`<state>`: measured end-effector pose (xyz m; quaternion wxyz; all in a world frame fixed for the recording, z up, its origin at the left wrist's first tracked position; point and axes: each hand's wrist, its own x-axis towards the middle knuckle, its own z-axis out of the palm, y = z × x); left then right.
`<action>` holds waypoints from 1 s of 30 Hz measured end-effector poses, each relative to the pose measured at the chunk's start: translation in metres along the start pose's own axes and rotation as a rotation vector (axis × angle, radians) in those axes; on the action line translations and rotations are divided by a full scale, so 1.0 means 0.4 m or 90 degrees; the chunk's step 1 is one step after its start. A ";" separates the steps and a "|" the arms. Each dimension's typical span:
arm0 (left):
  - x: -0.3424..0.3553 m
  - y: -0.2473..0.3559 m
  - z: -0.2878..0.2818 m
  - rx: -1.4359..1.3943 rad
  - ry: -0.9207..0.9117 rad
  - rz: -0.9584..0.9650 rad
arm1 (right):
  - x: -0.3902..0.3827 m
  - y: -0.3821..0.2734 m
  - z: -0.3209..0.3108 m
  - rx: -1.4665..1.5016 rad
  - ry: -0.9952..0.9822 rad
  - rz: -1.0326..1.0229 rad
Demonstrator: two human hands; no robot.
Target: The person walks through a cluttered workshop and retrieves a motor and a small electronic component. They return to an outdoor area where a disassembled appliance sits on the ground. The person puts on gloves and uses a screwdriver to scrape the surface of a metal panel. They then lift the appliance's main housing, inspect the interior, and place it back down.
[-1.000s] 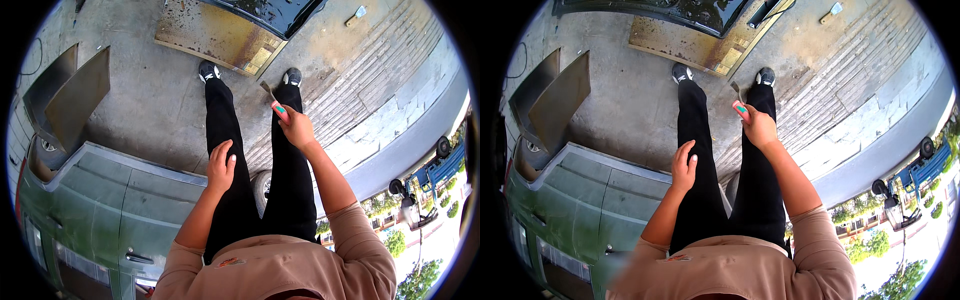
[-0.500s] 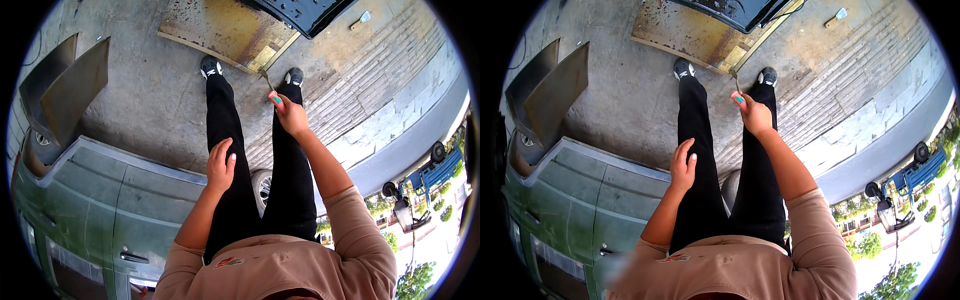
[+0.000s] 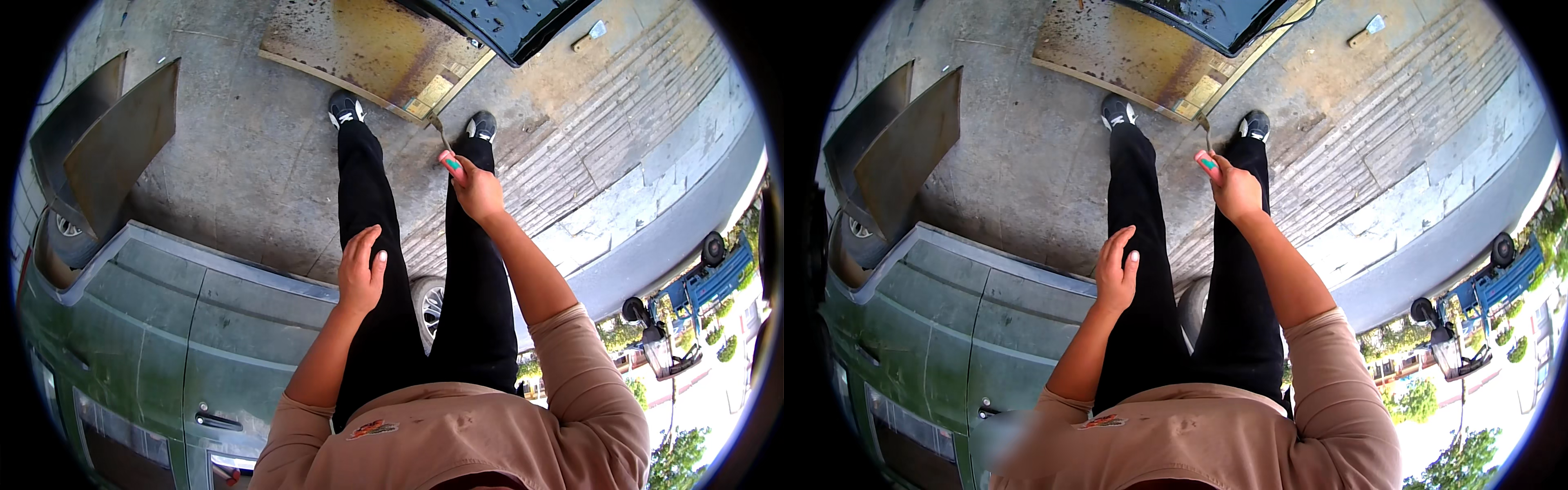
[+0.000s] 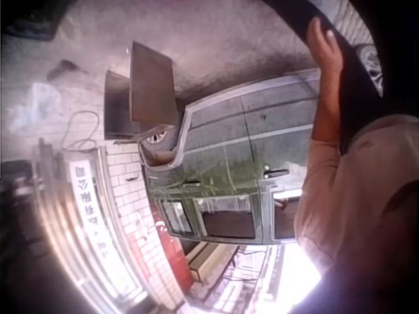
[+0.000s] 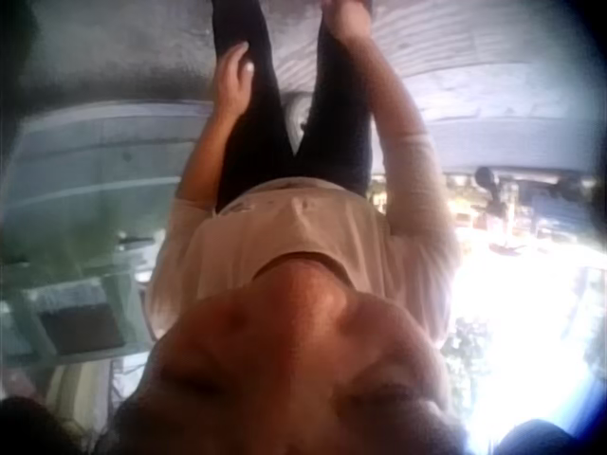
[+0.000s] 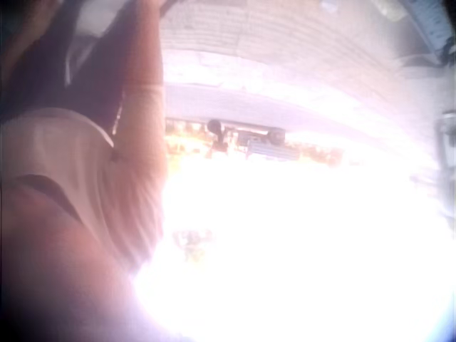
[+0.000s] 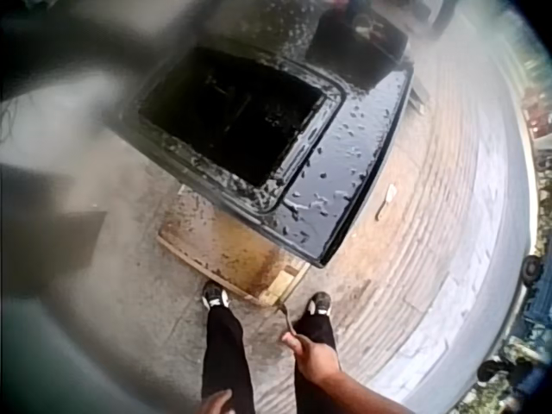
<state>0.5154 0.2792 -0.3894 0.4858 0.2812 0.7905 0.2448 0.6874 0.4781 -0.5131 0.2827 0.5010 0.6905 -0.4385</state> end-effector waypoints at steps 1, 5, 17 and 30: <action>0.000 -0.001 -0.001 0.001 0.000 0.002 | 0.000 -0.005 -0.002 -0.004 -0.002 0.003; -0.004 -0.008 -0.005 -0.001 0.002 -0.003 | 0.002 -0.007 0.000 -0.007 -0.001 -0.009; 0.003 0.001 -0.008 -0.004 0.001 -0.003 | 0.034 -0.072 0.051 -0.079 -0.002 -0.011; 0.010 0.028 -0.004 -0.005 0.006 0.014 | 0.058 -0.163 0.100 -0.077 -0.002 -0.002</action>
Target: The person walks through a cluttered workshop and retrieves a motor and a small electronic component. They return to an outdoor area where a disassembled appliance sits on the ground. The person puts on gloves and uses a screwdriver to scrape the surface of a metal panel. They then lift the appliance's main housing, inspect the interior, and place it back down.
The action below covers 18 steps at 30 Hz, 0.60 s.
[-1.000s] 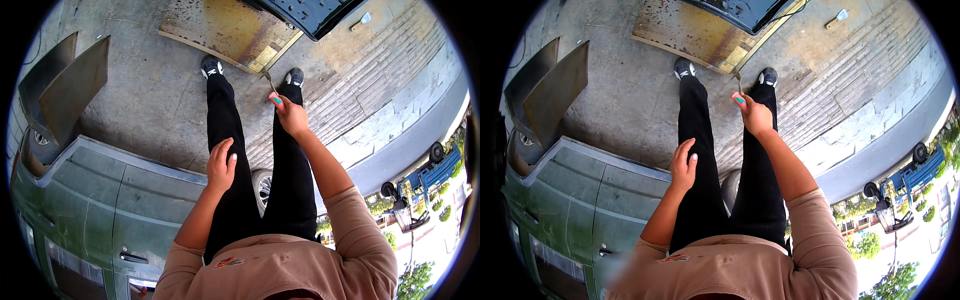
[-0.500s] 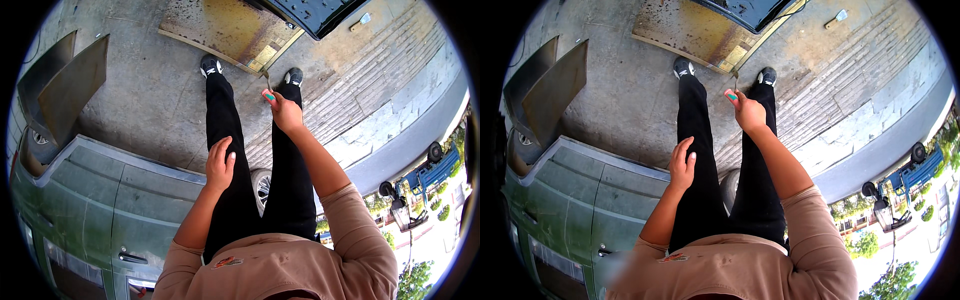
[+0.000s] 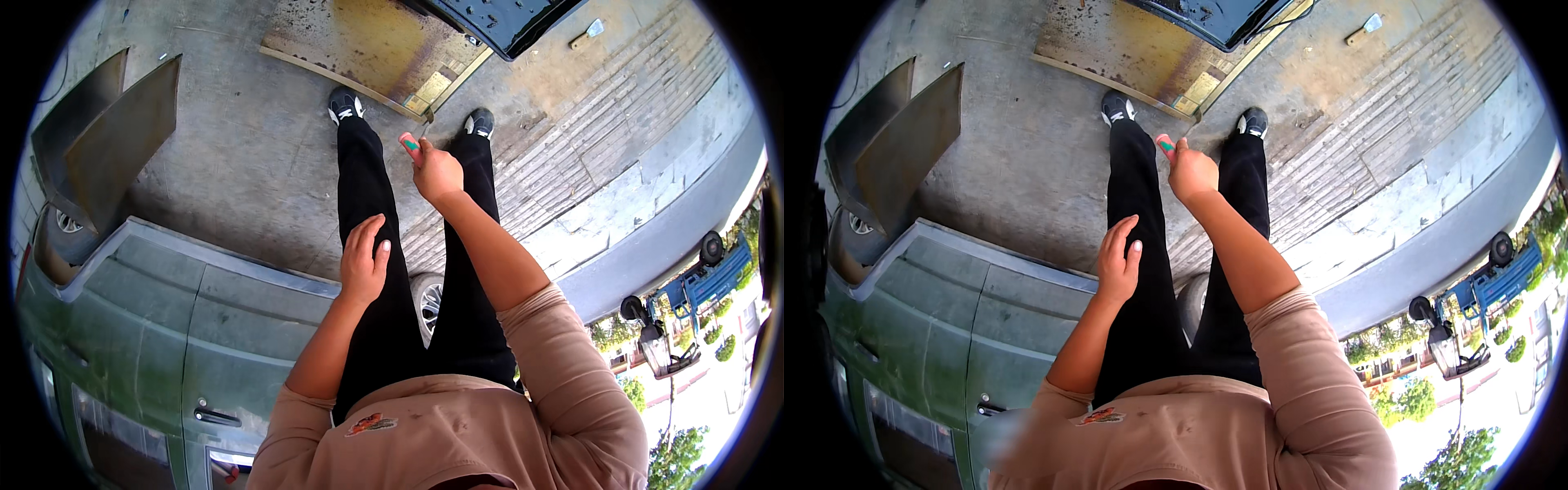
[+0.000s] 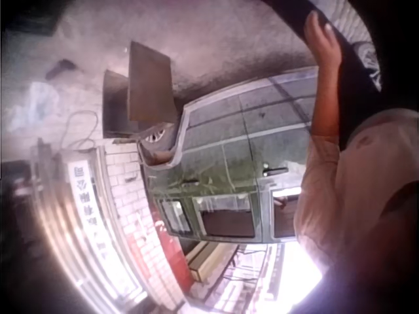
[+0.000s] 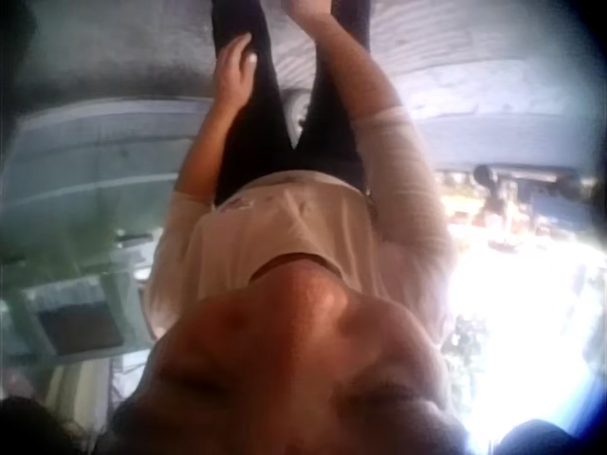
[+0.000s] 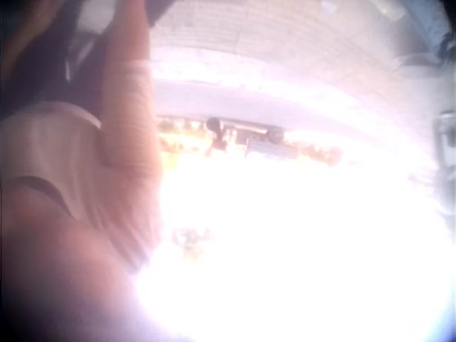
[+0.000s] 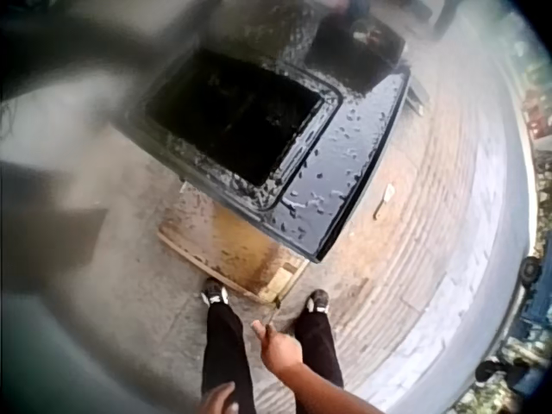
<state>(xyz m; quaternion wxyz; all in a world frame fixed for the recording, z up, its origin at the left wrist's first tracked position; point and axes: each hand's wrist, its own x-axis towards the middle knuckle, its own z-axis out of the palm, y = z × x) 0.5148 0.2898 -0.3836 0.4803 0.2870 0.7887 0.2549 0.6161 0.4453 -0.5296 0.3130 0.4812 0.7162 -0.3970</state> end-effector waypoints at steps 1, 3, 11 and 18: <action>0.007 0.012 -0.006 0.004 0.003 -0.002 | 0.004 -0.024 -0.006 0.015 -0.014 0.013; 0.013 0.029 -0.015 0.001 0.012 -0.001 | 0.011 -0.040 -0.005 0.026 -0.025 0.025; 0.010 0.065 -0.074 0.038 0.027 0.029 | 0.020 0.014 -0.068 0.015 -0.010 -0.025; 0.018 0.088 -0.042 0.007 0.017 0.036 | -0.035 0.156 -0.072 0.032 0.008 -0.043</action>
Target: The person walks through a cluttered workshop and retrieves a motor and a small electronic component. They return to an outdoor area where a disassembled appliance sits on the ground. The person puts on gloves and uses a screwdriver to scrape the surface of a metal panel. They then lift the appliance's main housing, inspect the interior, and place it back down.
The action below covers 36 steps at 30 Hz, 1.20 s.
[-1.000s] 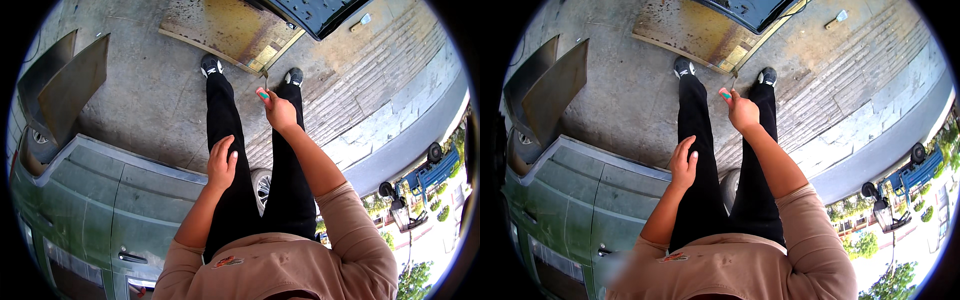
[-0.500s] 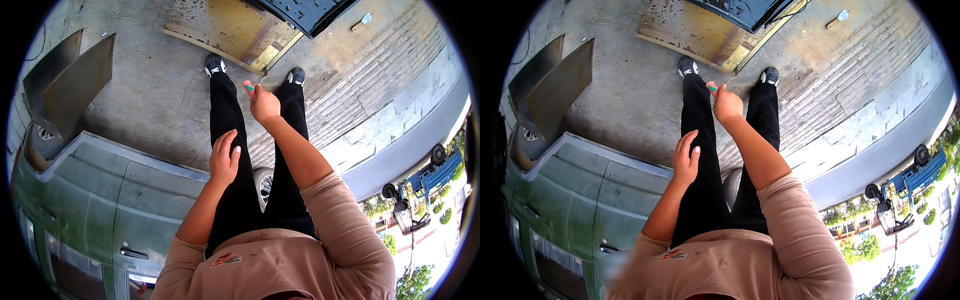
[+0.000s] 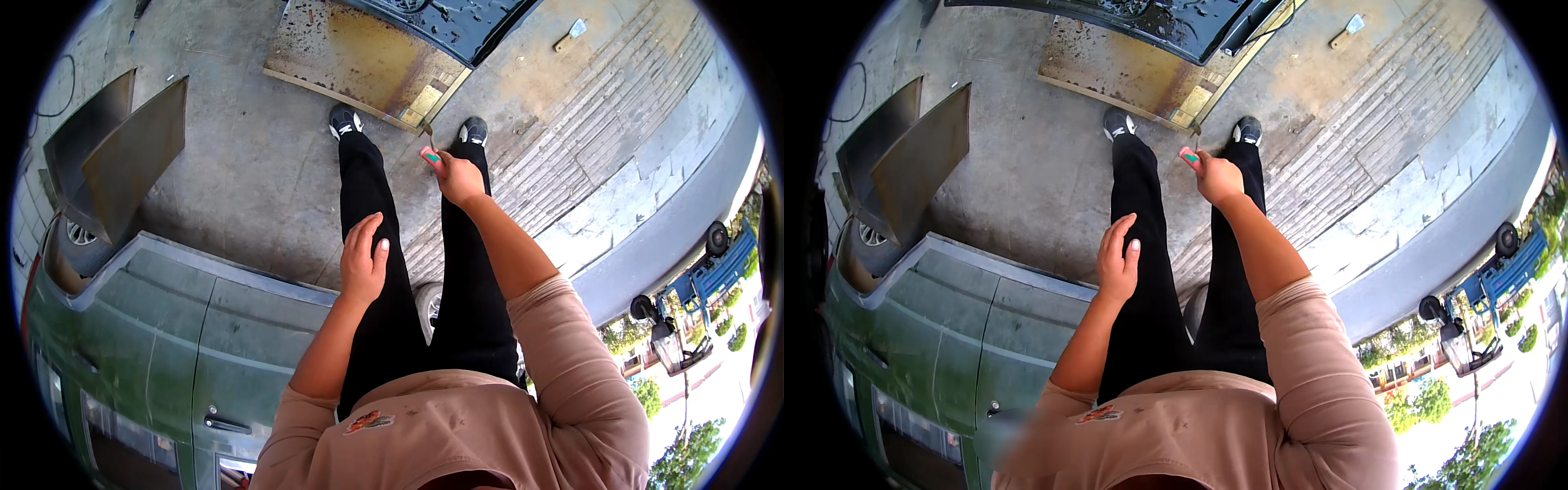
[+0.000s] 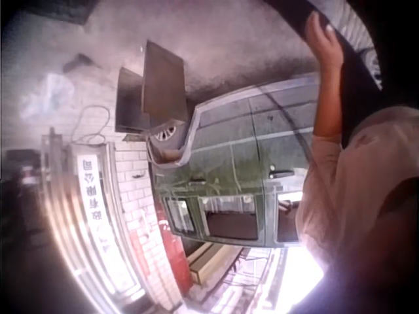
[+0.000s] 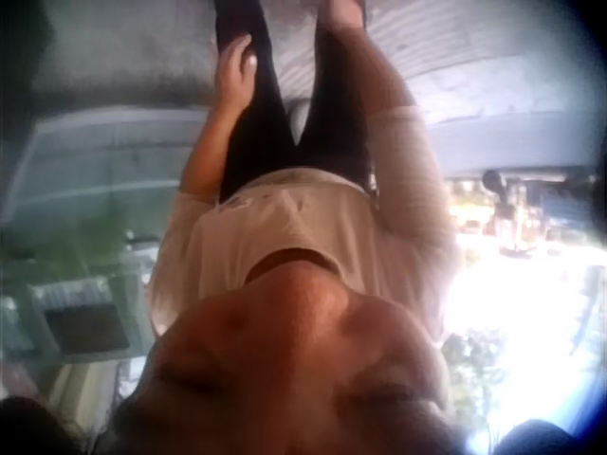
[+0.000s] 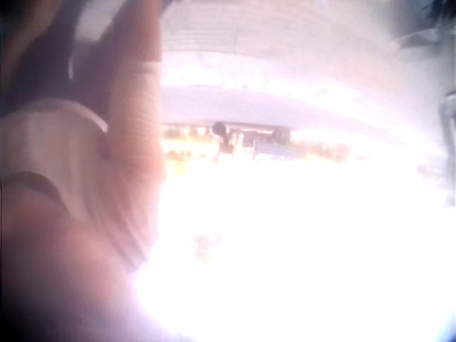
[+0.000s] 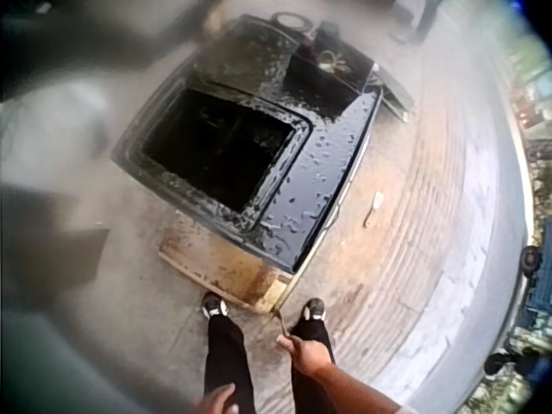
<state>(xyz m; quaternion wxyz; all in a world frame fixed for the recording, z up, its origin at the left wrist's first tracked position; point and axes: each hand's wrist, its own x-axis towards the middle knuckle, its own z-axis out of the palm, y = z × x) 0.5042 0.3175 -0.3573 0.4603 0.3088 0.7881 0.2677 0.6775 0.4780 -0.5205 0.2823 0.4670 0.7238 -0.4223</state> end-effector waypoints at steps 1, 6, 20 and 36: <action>-0.007 -0.005 0.010 -0.002 -0.007 0.001 | -0.022 0.057 -0.011 0.003 0.018 -0.036; -0.040 -0.081 0.069 -0.002 -0.046 -0.013 | -0.048 0.237 -0.038 -0.029 -0.012 -0.052; -0.003 0.015 0.001 0.047 -0.033 0.010 | 0.105 -0.232 0.056 0.044 -0.044 0.052; -0.039 0.025 -0.021 0.060 -0.039 0.044 | -0.076 0.230 -0.042 -0.033 -0.014 -0.097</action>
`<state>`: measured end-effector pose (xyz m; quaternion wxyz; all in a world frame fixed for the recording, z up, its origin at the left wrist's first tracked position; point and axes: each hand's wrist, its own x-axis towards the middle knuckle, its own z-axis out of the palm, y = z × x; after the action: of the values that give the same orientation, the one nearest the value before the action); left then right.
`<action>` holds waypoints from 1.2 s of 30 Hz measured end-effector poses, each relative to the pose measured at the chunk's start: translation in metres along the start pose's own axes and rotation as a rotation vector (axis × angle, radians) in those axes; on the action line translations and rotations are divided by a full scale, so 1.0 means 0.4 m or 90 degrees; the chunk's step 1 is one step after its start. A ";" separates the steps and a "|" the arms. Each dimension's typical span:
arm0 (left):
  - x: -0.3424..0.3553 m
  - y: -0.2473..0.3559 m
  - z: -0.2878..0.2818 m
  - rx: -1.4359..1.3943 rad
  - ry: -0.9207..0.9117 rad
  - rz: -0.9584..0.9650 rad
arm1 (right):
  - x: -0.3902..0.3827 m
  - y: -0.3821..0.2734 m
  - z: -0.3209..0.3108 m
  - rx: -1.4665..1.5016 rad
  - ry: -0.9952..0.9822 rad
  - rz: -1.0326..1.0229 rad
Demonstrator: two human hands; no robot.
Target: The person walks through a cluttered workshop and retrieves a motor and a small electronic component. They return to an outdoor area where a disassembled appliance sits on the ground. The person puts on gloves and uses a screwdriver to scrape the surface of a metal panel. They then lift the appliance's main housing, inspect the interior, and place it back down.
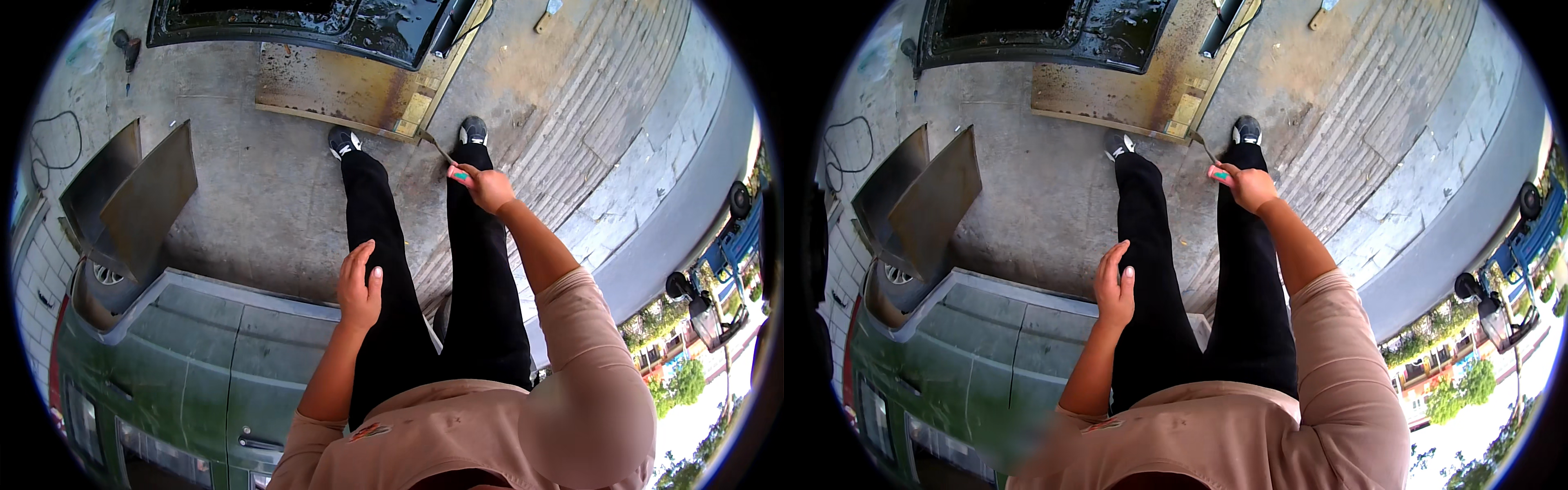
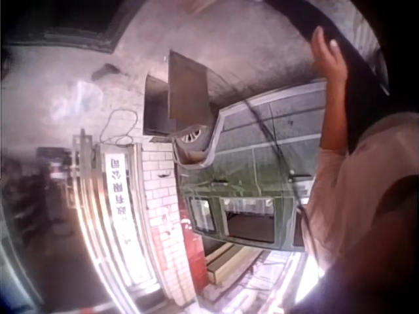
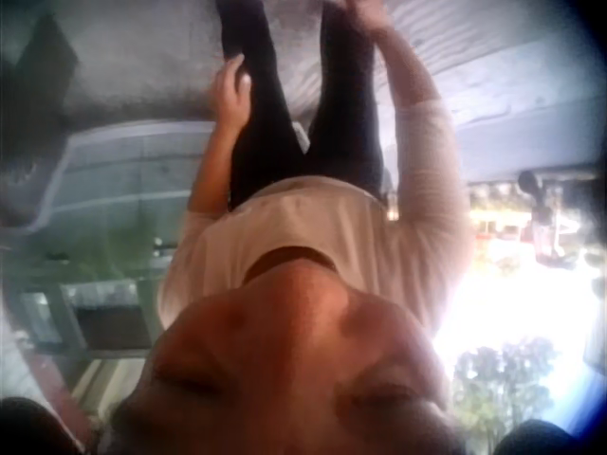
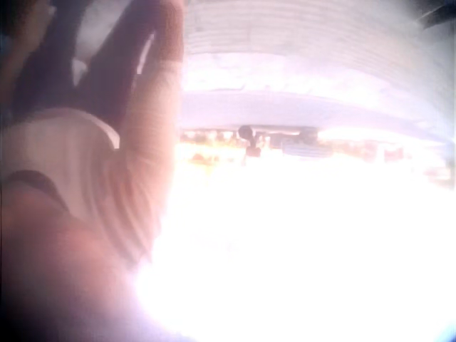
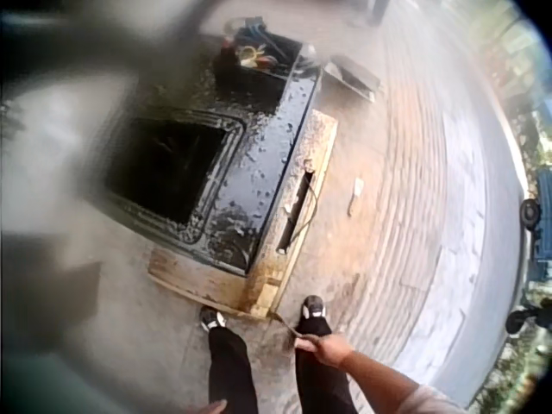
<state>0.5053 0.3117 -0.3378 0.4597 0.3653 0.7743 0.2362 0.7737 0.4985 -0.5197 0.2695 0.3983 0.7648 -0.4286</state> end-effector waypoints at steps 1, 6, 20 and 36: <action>0.002 -0.009 0.017 0.001 -0.008 0.002 | 0.009 0.033 -0.030 -0.021 -0.027 -0.002; 0.009 0.009 0.068 -0.011 -0.028 -0.018 | 0.037 0.005 -0.055 0.043 -0.001 0.001; 0.068 0.083 -0.033 0.043 -0.019 0.008 | 0.123 -0.342 0.079 0.056 -0.031 0.092; 0.305 -0.130 0.313 -0.458 -0.092 -0.501 | 0.117 -0.321 0.091 0.062 -0.045 0.107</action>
<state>0.5598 0.3786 -0.4985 0.6617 -0.1177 0.6891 0.2711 0.6430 0.4442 -0.5161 0.3116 0.4586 0.6967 -0.4552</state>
